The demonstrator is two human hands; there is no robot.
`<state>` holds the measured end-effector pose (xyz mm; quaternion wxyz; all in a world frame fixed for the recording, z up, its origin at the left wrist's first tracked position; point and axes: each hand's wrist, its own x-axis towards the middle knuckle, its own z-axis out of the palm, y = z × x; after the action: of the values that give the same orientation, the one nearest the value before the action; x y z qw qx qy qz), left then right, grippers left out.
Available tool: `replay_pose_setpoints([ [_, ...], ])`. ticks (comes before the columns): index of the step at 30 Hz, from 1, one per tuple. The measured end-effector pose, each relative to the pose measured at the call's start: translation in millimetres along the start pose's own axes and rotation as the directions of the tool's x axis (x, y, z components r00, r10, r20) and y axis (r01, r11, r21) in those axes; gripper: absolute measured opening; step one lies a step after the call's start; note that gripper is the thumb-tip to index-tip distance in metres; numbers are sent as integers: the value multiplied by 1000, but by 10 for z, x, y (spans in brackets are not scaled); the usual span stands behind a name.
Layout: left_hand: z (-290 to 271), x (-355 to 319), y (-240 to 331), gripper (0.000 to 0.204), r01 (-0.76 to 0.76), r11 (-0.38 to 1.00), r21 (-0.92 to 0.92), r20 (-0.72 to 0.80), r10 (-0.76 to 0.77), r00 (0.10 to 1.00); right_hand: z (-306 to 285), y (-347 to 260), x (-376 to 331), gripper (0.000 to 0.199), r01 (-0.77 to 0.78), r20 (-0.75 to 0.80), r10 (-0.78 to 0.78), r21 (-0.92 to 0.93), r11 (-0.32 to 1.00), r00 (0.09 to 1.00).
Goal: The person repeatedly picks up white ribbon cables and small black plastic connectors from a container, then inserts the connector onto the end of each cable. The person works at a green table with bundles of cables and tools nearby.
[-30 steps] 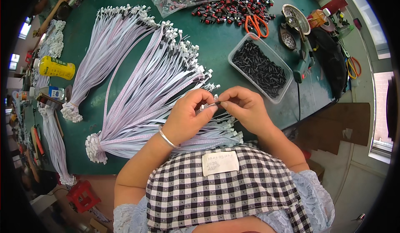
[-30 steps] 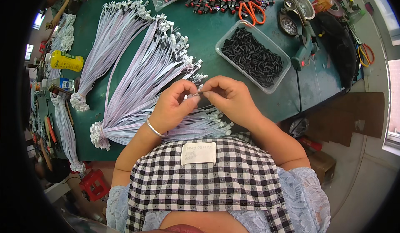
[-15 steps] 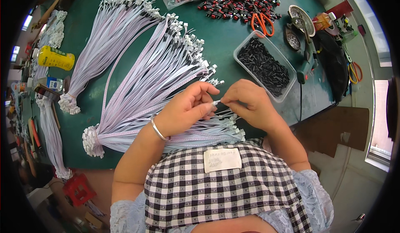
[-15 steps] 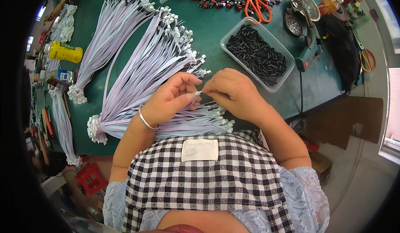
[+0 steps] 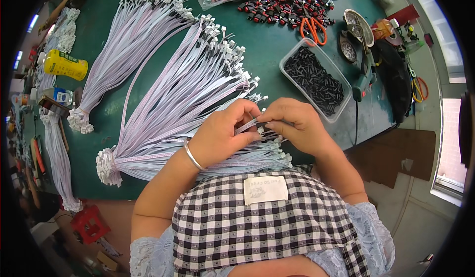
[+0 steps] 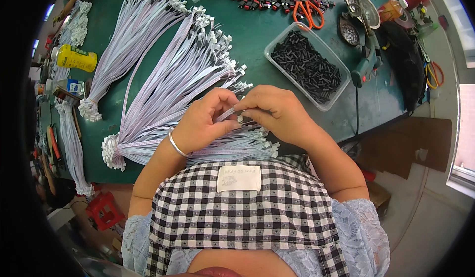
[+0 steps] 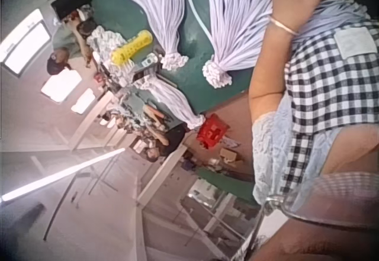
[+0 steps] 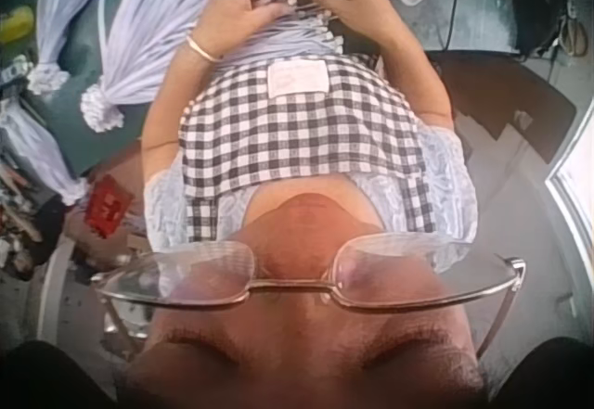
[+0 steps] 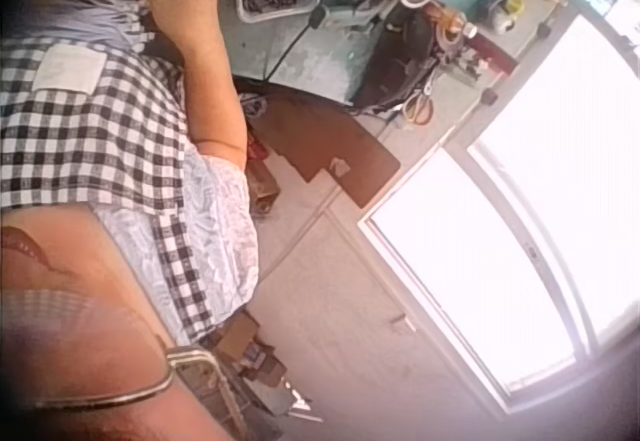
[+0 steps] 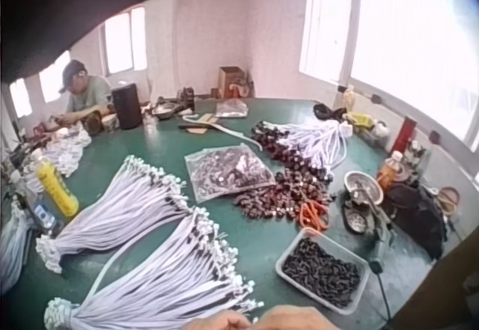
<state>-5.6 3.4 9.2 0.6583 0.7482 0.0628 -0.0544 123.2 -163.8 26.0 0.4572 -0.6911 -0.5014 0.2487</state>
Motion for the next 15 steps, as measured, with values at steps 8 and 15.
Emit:
replay_pose_setpoints([
  [8, -14, 17, -149, 31, 25, 938, -345, 21, -19, 1000, 35, -37, -7, 22, 27, -49, -24, 68, 997, 999],
  [15, -10, -2, -79, 35, 35, 966, -256, -36, -46, 998, 209, -71, -21, 21, -144, -162, 138, -30, 989, 977],
])
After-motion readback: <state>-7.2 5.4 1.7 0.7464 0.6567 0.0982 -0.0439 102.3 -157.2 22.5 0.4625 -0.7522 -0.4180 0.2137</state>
